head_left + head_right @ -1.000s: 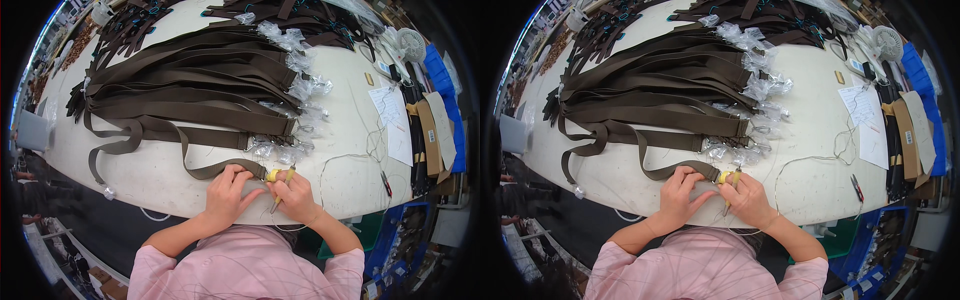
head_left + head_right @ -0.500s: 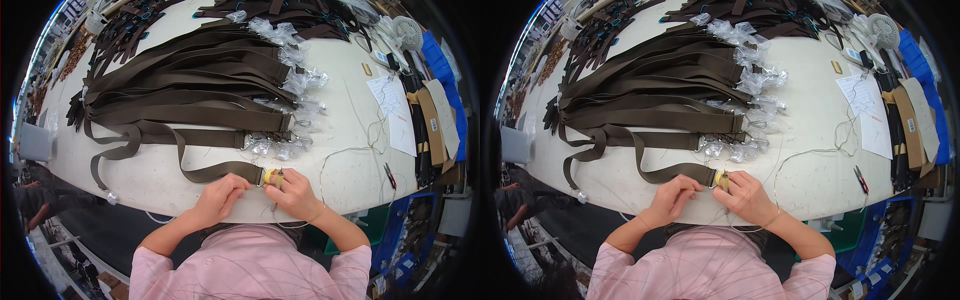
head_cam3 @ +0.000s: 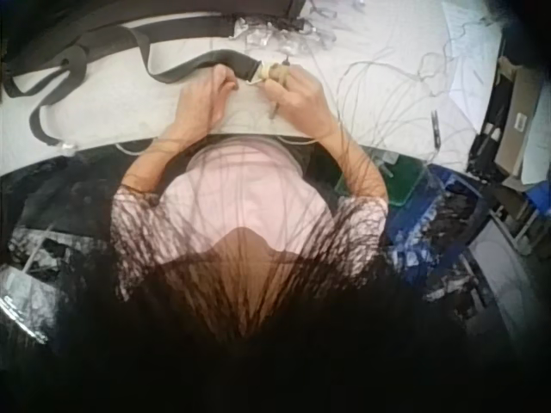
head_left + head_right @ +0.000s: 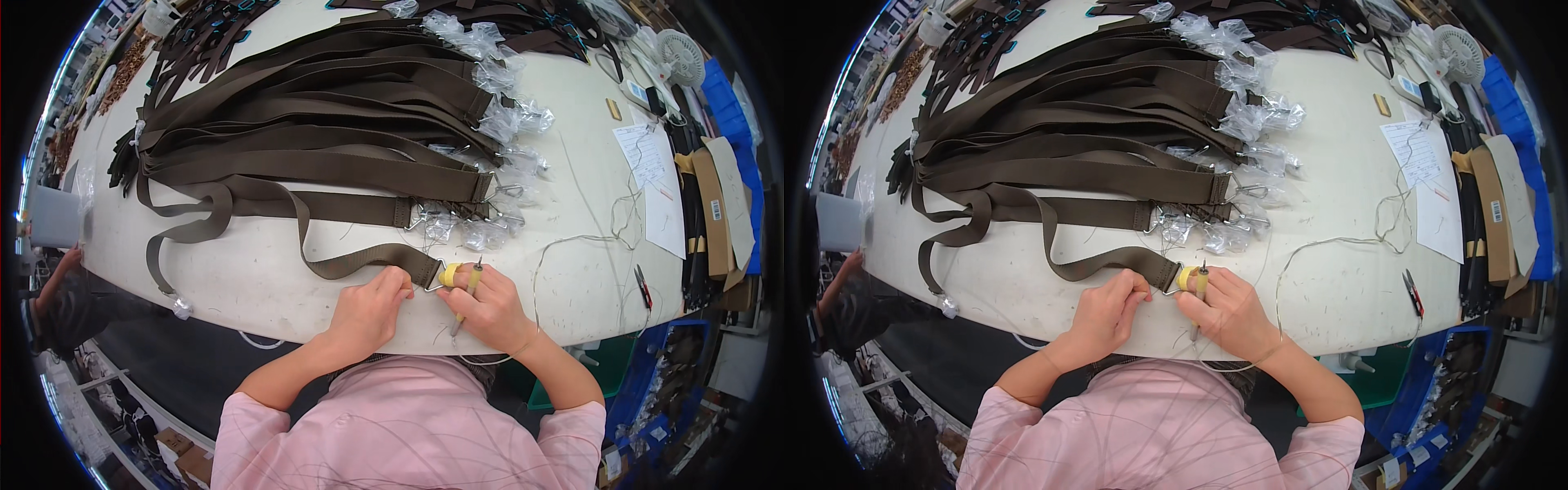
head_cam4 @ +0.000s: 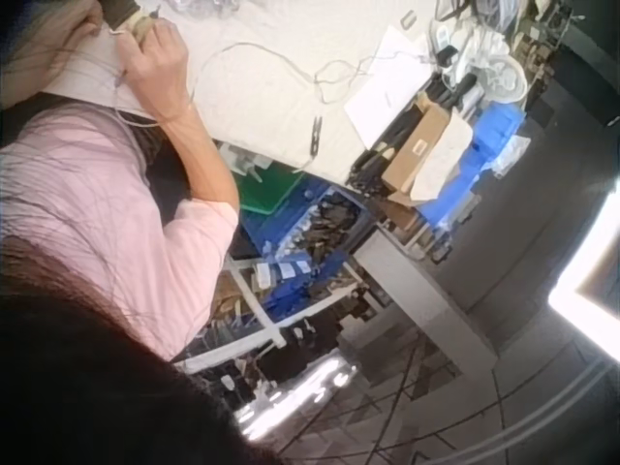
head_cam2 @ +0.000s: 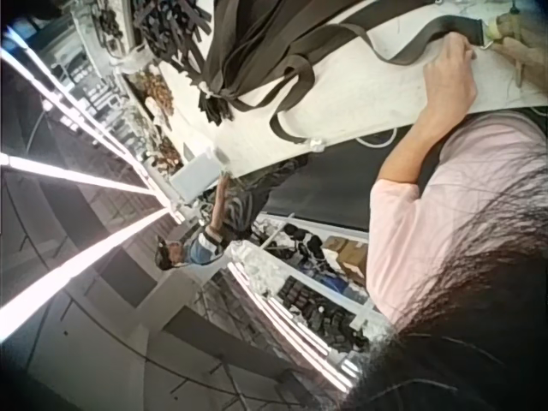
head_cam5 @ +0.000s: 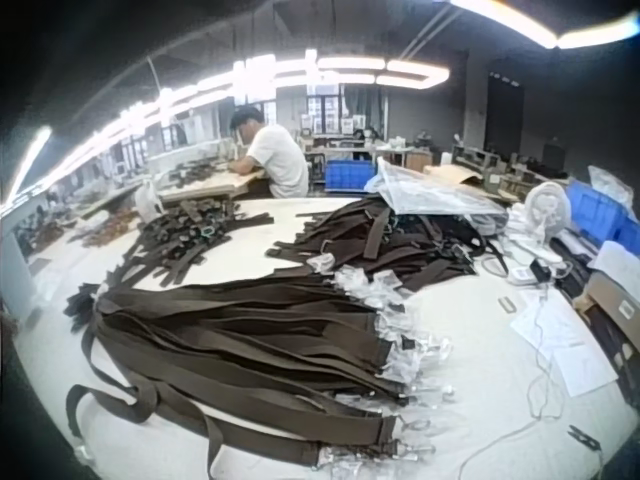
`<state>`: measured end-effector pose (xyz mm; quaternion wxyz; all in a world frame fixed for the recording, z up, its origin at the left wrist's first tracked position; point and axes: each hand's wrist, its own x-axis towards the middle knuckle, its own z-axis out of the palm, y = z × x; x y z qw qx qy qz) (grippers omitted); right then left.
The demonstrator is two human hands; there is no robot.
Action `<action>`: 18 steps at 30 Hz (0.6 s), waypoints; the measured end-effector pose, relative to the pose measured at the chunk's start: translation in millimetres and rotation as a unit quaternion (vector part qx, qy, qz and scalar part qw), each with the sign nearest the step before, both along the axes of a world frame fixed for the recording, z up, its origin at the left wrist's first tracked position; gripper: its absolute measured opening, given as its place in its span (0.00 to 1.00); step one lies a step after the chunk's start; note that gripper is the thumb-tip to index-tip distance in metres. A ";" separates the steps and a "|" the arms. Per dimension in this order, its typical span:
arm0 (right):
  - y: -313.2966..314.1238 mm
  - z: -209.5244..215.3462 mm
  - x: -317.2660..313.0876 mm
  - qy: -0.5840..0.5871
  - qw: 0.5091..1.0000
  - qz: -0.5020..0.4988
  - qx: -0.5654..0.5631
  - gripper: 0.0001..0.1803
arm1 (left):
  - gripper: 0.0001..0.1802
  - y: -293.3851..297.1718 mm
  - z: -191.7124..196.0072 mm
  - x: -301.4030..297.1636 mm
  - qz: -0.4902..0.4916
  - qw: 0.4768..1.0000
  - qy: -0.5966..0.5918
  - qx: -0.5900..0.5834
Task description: The person uses a yellow-handled awl to stitch metal buckles onto the ends of long olive-green fabric straps. They repeatedly pierce the fabric and buckle, pull the thread through, and tighten the stitches to secure the hardware. The task is performed at a white workbench in a factory setting.
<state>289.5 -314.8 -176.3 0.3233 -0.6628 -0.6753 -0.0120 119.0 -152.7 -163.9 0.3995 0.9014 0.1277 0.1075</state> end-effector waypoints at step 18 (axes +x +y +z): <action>5.7 8.1 14.0 -0.047 0.999 -0.018 -0.003 0.09 | 0.22 40.3 24.3 39.6 -0.132 0.990 -0.058 -0.007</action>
